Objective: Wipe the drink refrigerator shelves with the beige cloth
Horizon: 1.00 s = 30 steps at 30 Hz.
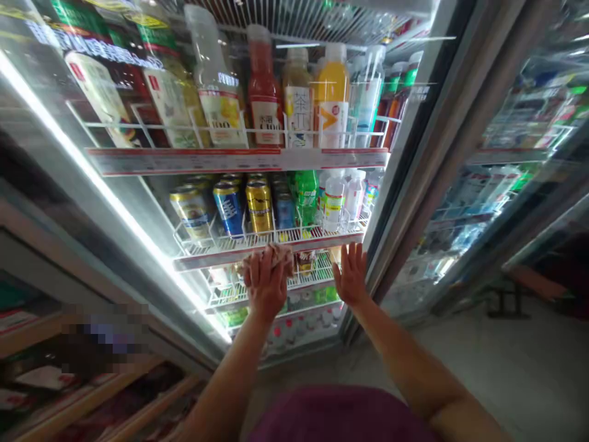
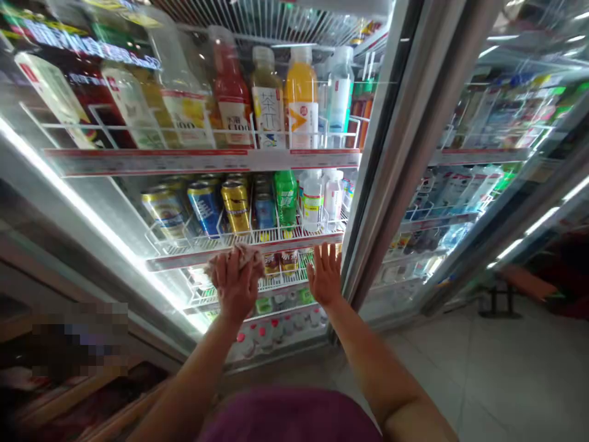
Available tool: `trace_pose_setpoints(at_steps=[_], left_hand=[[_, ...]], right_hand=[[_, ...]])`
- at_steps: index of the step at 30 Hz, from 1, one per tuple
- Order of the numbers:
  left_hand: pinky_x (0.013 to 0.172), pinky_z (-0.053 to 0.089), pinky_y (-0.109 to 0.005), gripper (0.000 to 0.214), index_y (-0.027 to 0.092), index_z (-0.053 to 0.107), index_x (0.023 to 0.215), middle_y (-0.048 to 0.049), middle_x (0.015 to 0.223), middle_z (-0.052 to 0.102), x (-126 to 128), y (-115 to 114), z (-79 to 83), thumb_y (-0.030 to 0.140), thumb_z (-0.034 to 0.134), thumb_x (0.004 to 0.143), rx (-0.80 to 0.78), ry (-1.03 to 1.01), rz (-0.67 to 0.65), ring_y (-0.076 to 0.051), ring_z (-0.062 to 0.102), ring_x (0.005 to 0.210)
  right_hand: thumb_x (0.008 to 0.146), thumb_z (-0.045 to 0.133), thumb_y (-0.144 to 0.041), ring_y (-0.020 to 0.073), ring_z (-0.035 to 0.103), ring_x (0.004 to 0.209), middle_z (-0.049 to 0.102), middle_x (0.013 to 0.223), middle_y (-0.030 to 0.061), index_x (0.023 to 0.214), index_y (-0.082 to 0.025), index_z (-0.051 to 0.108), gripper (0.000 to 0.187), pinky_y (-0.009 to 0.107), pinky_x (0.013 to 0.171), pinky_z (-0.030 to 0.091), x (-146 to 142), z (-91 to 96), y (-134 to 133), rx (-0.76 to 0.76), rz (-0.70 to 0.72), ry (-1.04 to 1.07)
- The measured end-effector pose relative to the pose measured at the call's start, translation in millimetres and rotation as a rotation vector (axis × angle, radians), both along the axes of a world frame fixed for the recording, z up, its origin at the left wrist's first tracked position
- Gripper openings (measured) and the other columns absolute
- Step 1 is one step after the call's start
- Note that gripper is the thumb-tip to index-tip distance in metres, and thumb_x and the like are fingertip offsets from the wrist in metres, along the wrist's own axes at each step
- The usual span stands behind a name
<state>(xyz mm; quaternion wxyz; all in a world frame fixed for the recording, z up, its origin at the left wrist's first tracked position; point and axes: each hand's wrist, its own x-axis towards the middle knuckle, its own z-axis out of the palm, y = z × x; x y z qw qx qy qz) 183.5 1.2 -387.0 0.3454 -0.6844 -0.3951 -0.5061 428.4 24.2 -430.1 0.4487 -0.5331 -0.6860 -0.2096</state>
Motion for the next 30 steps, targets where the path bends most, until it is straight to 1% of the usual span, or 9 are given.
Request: trace_pose_setpoints(at_steps=[3,5,11,14,16,20,23,27,30], left_hand=[[0.131,0.014,-0.044,0.051,0.024,0.062,0.142,-0.0069,0.159,0.042,-1.3,-6.6,-17.8,0.01,0.063,0.093,-0.053,0.085,-0.069,-0.026,0.019,0.156],[0.131,0.016,-0.045,0.051,0.026,0.063,0.141,-0.006,0.157,0.044,-8.1,-9.4,-21.0,0.01,0.062,0.092,-0.089,0.106,-0.066,-0.026,0.021,0.156],[0.128,0.018,-0.053,0.062,0.027,0.051,0.153,-0.0075,0.163,0.033,-29.9,-2.1,2.7,0.016,0.065,0.093,-0.018,0.028,0.032,-0.032,0.02,0.156],[0.13,0.014,-0.051,0.059,0.026,0.055,0.15,-0.0082,0.159,0.042,-26.0,-4.6,-9.7,0.014,0.064,0.093,-0.043,0.082,-0.009,-0.03,0.02,0.156],[0.13,0.014,-0.047,0.054,0.028,0.06,0.145,-0.0069,0.15,0.055,-20.8,-8.9,-21.0,0.011,0.059,0.095,-0.095,0.141,-0.075,-0.027,0.03,0.153],[0.122,0.036,-0.041,0.047,0.03,0.063,0.138,-0.0085,0.143,0.06,-9.1,-12.9,-17.4,0.008,0.052,0.099,-0.181,0.062,-0.308,-0.024,0.05,0.14],[0.109,0.052,-0.04,0.04,0.026,0.055,0.14,-0.014,0.146,0.053,5.2,-14.7,-3.3,0.012,0.053,0.102,-0.194,-0.117,-0.438,-0.024,0.054,0.136],[0.105,0.056,-0.045,0.045,0.02,0.043,0.146,-0.0209,0.148,0.048,15.2,-27.1,-3.3,0.019,0.052,0.102,-0.255,-0.083,-0.454,-0.028,0.05,0.14],[0.107,0.055,-0.045,0.056,0.021,0.038,0.153,-0.0206,0.151,0.048,-12.7,-36.0,-4.3,0.018,0.053,0.1,-0.304,0.073,-0.43,-0.029,0.047,0.144]], right_hand=[[0.104,0.039,-0.034,0.035,0.017,0.159,0.039,0.161,0.0197,0.16,-0.015,0.036,0.058,0.068,0.124,0.023,-4.2,-2.6,5.9,0.016,-0.011,0.045],[0.104,0.038,-0.033,0.0351,0.017,0.159,0.039,0.161,0.0197,0.16,-0.016,0.036,0.059,0.069,0.124,0.023,-7.4,-5.0,7.5,0.022,-0.018,0.07],[0.104,0.037,-0.028,0.0341,0.011,0.16,0.03,0.165,0.0194,0.165,-0.017,0.021,0.064,0.07,0.123,0.025,-24.6,-7.8,0.7,0.043,-0.027,0.137],[0.103,0.037,-0.025,0.0355,0.007,0.16,0.02,0.169,0.0189,0.167,-0.019,0.009,0.07,0.072,0.121,0.028,-35.2,0.4,-12.4,0.045,-0.017,0.163],[0.102,0.041,-0.024,0.037,0.007,0.16,0.015,0.17,0.017,0.167,-0.022,0.006,0.074,0.072,0.12,0.03,-43.4,8.6,-26.4,0.048,0.004,0.165],[0.101,0.048,-0.023,0.0292,0.036,0.153,0.034,0.165,0.0112,0.166,-0.031,0.013,0.073,0.053,0.12,0.044,-69.9,22.3,-57.7,0.053,0.256,0.096],[0.104,0.048,-0.033,0.0258,0.048,0.145,0.045,0.158,0.0134,0.166,-0.025,0.015,0.071,0.043,0.113,0.054,-96.4,28.5,-69.3,-0.011,0.404,0.188],[0.105,0.046,-0.031,0.0242,0.059,0.134,0.057,0.146,0.0133,0.164,-0.025,0.025,0.063,0.039,0.105,0.059,-110.8,44.0,-61.8,0.044,0.437,0.327],[0.103,0.049,-0.021,0.0215,0.063,0.127,0.061,0.14,0.0073,0.159,-0.035,0.037,0.059,0.037,0.106,0.057,-94.1,58.7,-46.2,0.129,0.484,0.305]])
